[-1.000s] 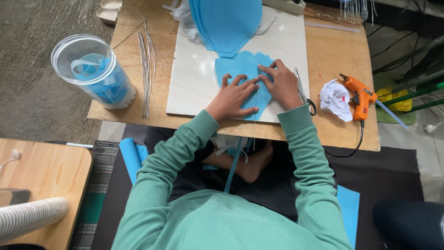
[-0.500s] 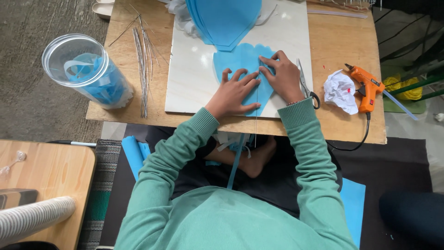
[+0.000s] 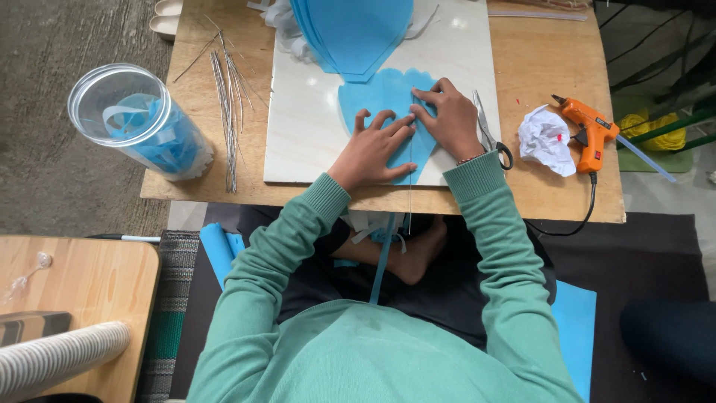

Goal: Assembling a blue paper flower by gluing petals onto a wire frame using a hot glue gun

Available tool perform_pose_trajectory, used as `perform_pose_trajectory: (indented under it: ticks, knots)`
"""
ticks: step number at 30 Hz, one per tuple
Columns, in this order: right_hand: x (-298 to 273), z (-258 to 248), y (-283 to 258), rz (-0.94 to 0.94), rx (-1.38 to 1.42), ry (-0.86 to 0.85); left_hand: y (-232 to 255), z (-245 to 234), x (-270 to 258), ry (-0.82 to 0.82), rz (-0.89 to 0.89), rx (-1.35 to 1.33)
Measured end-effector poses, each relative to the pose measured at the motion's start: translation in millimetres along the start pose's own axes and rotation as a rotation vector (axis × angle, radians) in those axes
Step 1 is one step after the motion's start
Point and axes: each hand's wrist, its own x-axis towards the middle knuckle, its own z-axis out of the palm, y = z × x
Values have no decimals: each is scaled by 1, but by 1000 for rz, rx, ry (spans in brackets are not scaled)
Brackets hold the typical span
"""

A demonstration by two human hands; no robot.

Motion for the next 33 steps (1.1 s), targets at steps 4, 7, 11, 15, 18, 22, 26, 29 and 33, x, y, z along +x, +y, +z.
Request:
perform_pose_trajectory:
  ticks: [4,7,11,15,18,22,26,29,33]
  knots:
    - [2,-5,-6,17,-20,-17,1,-7,2,-28,-14,-18]
    - [5,-7,-7,42,-7,-66,2,-13,3,-40,-4,-38]
    - [10,2,0,55,-8,-77,2,-8,2,-44,-2,-15]
    - [17,-12,-6,134,75,-165,2,-9,4,-42,5,-26]
    - [23,-19,-21,211,81,-169,4,-16,5,-83,27,-77]
    - [25,-13,-17,229,112,-148,4,-15,4,-91,26,-71]
    - [30,-4,-11,273,88,-128,2,-12,5,-80,47,-49]
    - [36,1,-6,294,72,-117,0,-9,7,-72,60,-40]
    - [42,-2,-7,361,119,-137,-1,-10,7,-99,59,-39]
